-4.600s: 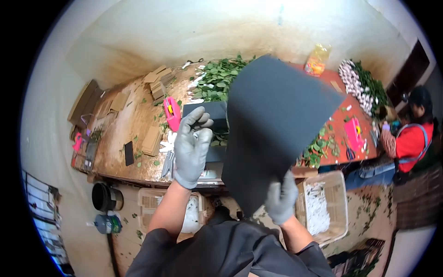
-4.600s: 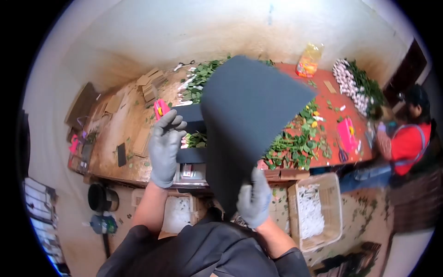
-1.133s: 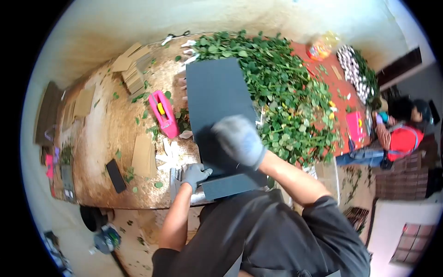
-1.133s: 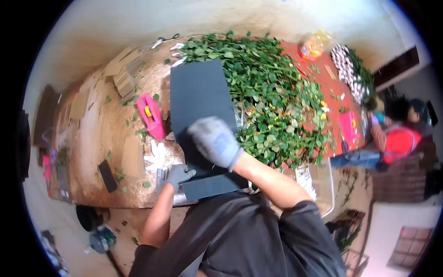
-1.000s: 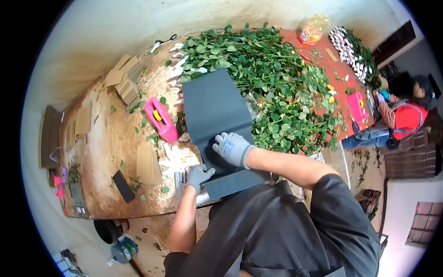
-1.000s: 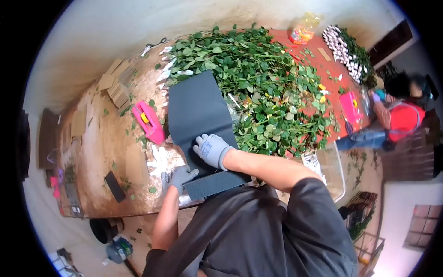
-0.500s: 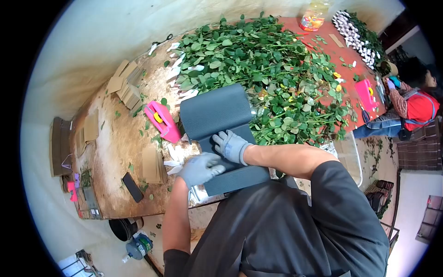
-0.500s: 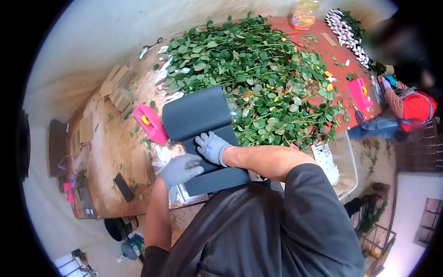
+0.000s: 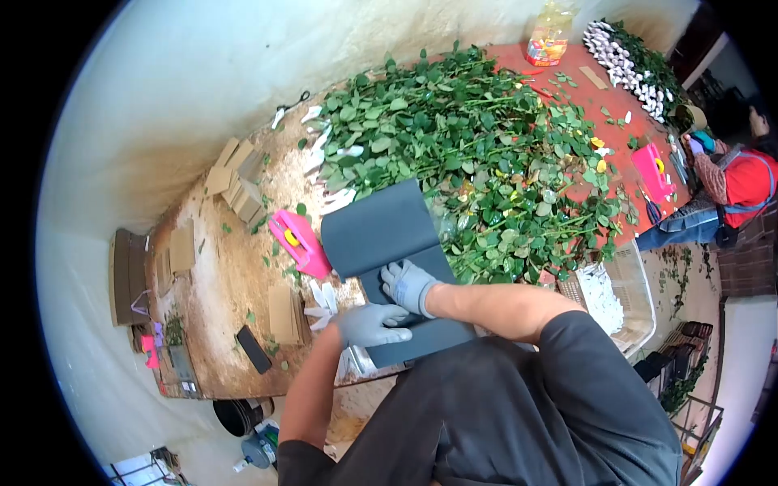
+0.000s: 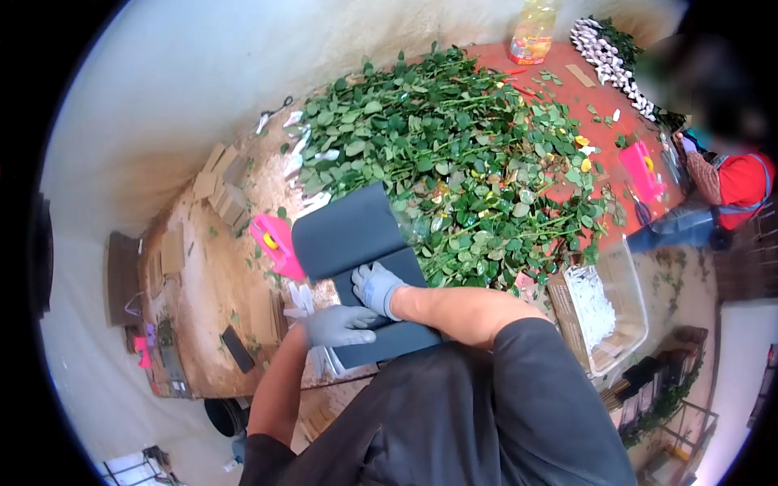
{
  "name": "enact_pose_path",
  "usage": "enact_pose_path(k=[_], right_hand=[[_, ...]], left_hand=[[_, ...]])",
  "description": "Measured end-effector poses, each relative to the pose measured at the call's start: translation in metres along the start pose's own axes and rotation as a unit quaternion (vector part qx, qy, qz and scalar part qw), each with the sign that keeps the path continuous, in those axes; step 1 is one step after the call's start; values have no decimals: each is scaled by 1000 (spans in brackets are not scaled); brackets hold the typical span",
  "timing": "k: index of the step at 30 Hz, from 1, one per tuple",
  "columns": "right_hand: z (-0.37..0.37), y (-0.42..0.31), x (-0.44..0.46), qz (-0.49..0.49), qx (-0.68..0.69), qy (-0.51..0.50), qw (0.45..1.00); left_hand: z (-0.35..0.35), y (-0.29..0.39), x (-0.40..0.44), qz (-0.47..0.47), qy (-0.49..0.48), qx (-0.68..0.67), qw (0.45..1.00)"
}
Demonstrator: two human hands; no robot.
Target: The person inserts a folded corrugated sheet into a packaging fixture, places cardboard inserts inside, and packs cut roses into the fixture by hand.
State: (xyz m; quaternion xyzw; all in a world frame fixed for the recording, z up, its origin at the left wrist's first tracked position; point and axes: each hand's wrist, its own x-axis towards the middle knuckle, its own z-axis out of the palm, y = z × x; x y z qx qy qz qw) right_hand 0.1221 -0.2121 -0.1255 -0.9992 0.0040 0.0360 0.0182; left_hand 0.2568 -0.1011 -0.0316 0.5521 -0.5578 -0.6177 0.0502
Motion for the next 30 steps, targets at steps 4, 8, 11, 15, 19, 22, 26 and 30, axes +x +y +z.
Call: enact_pose_path(k=[4, 8, 11, 15, 19, 22, 26, 30], right_hand=[[25, 1, 5, 23, 82, 63, 994], [43, -3, 21, 46, 92, 35, 994], [21, -4, 5, 1, -24, 15, 1000], [1, -1, -2, 7, 7, 8, 1000], [2, -1, 2, 12, 19, 10, 1000], [3, -1, 1, 13, 23, 8, 1000], [2, 0, 2, 8, 15, 2, 1000], [-2, 0, 5, 10, 1, -22, 1000]], left_hand=[[-25, 43, -18, 171, 373, 200, 890], [-54, 28, 12, 72, 329, 325, 884], [-91, 18, 48, -53, 124, 171, 976], [-98, -7, 78, -37, 38, 14, 998], [-119, -19, 98, -158, 4, -147, 976], [-117, -34, 102, -180, -11, -191, 965], [-108, -43, 98, -68, 116, 36, 990], [-103, -21, 51, -58, 343, 154, 925]])
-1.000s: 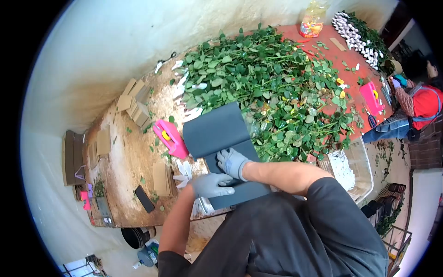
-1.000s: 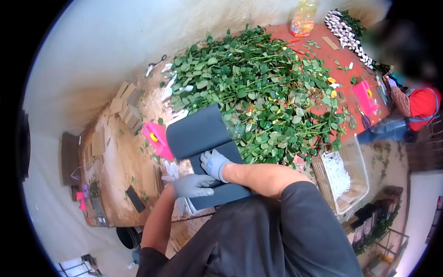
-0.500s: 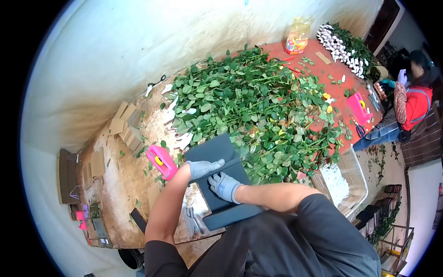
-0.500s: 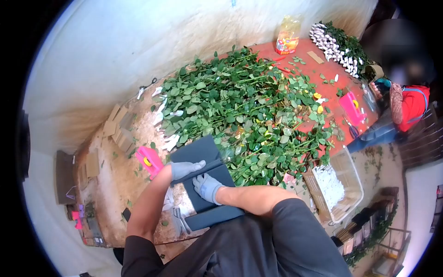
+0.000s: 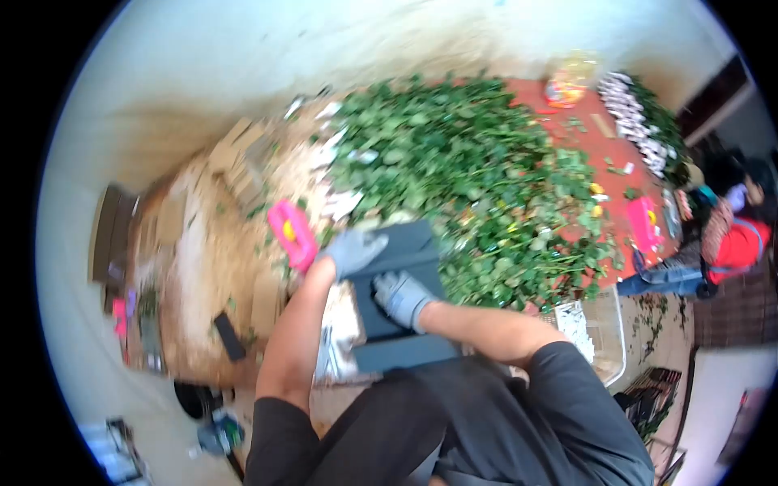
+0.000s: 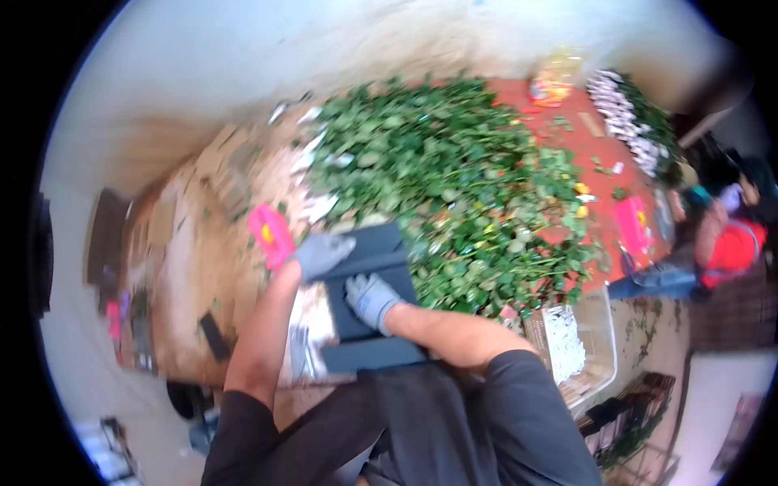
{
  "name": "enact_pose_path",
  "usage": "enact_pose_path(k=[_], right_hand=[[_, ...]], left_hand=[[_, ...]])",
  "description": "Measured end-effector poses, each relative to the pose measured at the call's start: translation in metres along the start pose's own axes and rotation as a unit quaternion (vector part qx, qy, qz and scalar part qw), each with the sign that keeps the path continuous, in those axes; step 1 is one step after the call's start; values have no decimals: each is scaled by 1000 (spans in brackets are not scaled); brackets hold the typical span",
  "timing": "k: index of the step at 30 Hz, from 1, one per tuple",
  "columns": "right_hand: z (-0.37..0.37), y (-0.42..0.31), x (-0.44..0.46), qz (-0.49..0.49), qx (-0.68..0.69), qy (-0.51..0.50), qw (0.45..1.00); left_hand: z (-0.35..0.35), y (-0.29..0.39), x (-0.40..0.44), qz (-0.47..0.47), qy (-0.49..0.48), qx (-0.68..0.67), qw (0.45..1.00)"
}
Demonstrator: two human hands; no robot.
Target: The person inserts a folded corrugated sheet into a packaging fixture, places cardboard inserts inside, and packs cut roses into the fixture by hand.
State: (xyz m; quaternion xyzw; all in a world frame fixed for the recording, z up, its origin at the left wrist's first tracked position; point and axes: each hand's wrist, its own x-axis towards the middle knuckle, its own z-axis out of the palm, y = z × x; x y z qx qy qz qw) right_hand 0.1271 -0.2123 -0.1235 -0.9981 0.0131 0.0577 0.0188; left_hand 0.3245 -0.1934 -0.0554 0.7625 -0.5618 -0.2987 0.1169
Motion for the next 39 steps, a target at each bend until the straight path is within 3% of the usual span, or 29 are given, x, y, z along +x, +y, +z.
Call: enact_pose_path(k=[2, 4, 6, 8, 9, 11, 12, 14, 16, 18, 19, 21, 24, 25, 30, 33, 39], right_hand=[[2, 1, 0, 0, 18, 30, 999], [8, 4, -1, -9, 22, 31, 999], [5, 5, -2, -22, -3, 39, 999], [7, 5, -2, -26, 5, 42, 999], [8, 5, -2, -24, 13, 45, 999], [10, 6, -1, -20, 34, 24, 999], [11, 6, 0, -12, 53, 2, 999], [17, 7, 0, -25, 25, 30, 999], [15, 7, -2, -22, 19, 42, 999], [16, 9, -1, -25, 22, 22, 999], [18, 9, -1, -24, 28, 27, 999], [19, 9, -2, -23, 35, 28, 999], [15, 9, 0, -25, 30, 24, 999], [15, 9, -1, -24, 24, 25, 999], [16, 8, -3, -11, 50, 23, 998], [13, 7, -2, -13, 40, 26, 999], [13, 5, -3, -7, 50, 35, 998]], left_hand=[[-16, -19, -24, -70, 42, -149, 985], [-37, -32, -64, -55, 191, -191, 961], [-42, -72, -100, -93, 245, -165, 951], [-40, -92, -134, -166, 281, 0, 945], [-33, -97, -146, -170, 283, 0, 944], [-11, -109, -168, -280, 205, -53, 936], [5, -118, -177, -285, 207, -53, 935], [34, -136, -185, -302, 249, 94, 915], [39, -142, -190, -330, 255, 67, 907], [42, -143, -194, -346, 296, 152, 877], [40, -141, -192, -348, 297, 149, 877], [38, -135, -183, -343, 185, 54, 920], [62, -115, -172, -360, 123, 85, 921], [67, -107, -167, -393, 117, 70, 910], [94, -125, -156, -384, 145, 16, 912], [88, -134, -155, -385, 58, 10, 921], [93, -151, -170, -298, 38, -13, 954]])
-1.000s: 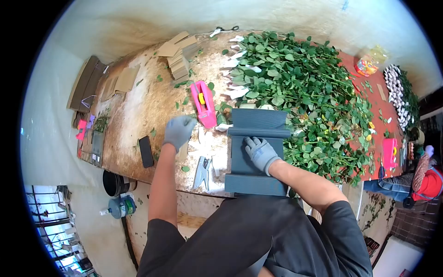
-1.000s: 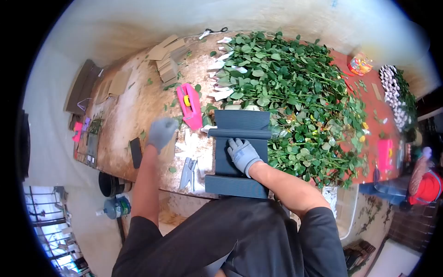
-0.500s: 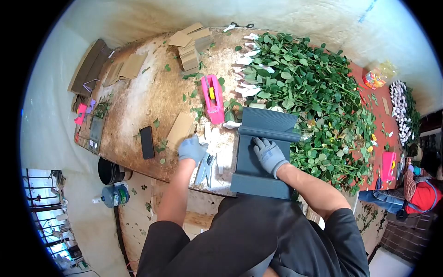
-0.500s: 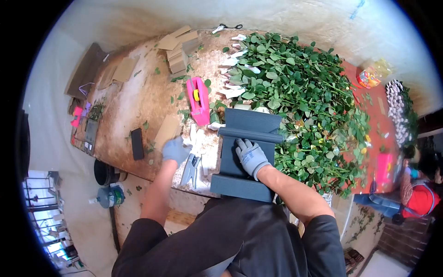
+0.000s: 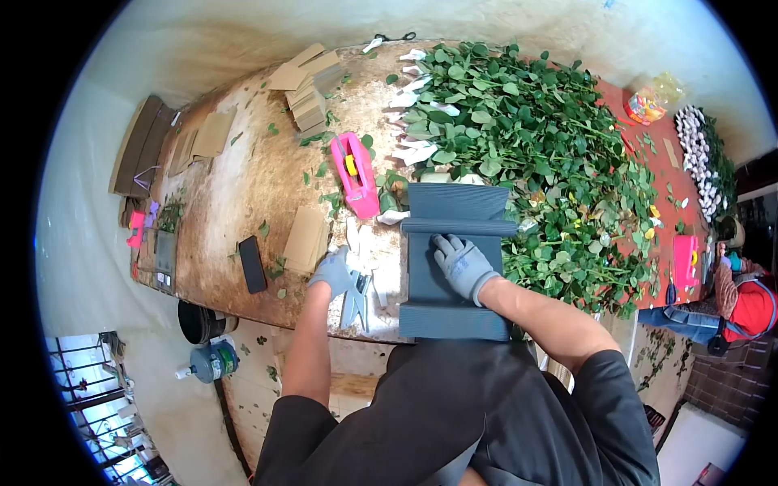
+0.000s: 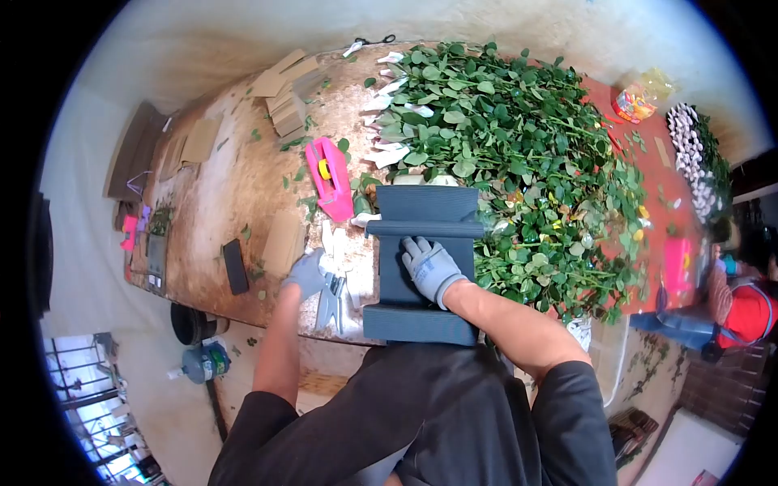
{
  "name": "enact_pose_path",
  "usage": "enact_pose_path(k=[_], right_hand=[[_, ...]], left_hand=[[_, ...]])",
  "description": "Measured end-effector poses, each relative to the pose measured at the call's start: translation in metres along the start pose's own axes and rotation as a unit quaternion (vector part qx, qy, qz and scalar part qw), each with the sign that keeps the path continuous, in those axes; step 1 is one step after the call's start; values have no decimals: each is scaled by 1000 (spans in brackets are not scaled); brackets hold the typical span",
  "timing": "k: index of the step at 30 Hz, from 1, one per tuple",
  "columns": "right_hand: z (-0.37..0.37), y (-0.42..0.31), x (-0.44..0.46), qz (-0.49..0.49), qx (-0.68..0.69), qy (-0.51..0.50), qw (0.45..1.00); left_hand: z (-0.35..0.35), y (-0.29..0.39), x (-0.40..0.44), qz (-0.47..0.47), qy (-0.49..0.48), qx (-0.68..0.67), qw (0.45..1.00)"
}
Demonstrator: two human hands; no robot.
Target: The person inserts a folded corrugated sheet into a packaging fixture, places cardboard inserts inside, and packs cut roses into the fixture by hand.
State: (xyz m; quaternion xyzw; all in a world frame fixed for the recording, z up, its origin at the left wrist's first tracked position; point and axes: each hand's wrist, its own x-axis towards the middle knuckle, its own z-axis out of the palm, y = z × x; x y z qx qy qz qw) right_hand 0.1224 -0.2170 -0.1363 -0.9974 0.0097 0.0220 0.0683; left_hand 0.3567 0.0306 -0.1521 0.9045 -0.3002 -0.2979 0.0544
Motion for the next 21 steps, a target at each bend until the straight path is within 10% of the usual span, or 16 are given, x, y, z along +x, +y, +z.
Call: enact_pose_path(k=[21], right_hand=[[-3, -2, -1, 4, -3, -9, 1000]], left_hand=[[18, 63, 39, -34, 189, 93, 977]])
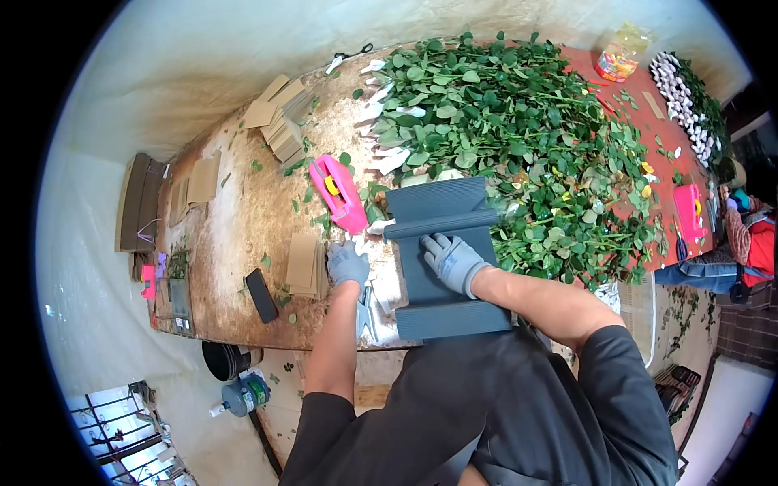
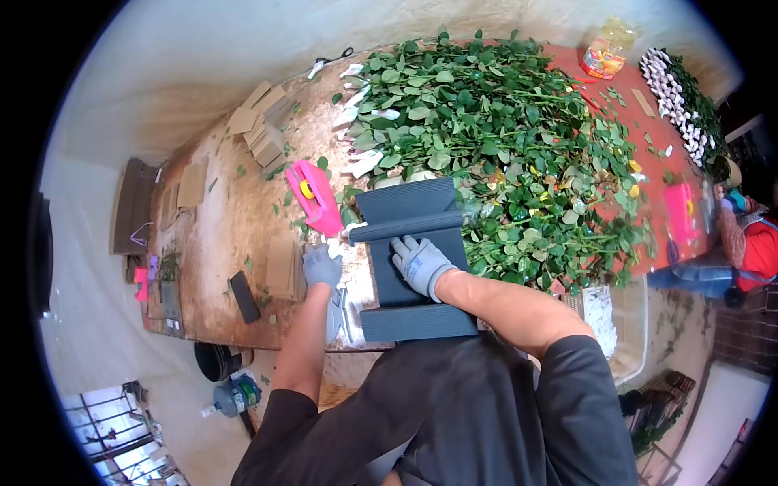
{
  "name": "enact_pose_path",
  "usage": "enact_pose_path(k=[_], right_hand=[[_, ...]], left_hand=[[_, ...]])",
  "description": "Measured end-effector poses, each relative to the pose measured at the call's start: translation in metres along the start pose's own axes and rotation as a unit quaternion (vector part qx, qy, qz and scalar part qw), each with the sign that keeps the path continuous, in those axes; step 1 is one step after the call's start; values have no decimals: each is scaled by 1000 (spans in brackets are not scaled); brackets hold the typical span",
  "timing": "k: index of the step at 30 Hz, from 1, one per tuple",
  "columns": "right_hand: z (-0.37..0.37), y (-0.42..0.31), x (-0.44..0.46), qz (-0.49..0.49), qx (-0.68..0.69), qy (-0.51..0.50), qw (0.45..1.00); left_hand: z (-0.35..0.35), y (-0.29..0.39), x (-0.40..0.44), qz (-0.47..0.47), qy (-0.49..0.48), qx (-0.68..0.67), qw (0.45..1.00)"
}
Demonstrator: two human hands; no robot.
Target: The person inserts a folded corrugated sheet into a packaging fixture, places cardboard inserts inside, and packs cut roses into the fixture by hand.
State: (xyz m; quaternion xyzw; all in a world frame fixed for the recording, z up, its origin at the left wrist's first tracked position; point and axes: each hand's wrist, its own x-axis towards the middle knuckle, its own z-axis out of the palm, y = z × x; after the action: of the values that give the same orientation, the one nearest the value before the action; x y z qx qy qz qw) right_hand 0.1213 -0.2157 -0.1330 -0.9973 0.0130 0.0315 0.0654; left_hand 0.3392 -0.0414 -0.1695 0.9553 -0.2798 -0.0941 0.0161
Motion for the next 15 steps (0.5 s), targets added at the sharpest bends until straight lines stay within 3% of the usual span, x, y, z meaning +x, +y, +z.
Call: enact_pose_path(k=[1, 5, 9, 12, 13, 15], right_hand=[[-2, 1, -1, 1, -1, 1, 1000], [-6, 1, -3, 3, 7, 0, 1000], [-3, 0, -1, 4, 7, 4, 1000], [-5, 1, -1, 2, 11, -3, 1000], [-5, 0, -2, -1, 10, -4, 1000], [-7, 0, -1, 7, 14, -5, 1000]], left_hand=[[3, -5, 2, 34, 25, -32, 999], [-33, -5, -20, 31, 40, -180, 982], [-21, -11, -82, 33, 40, -198, 979], [14, 1, -113, 102, 70, -198, 972], [12, 12, -117, -105, -28, -445, 889], [22, 21, -121, -289, -113, -637, 706]])
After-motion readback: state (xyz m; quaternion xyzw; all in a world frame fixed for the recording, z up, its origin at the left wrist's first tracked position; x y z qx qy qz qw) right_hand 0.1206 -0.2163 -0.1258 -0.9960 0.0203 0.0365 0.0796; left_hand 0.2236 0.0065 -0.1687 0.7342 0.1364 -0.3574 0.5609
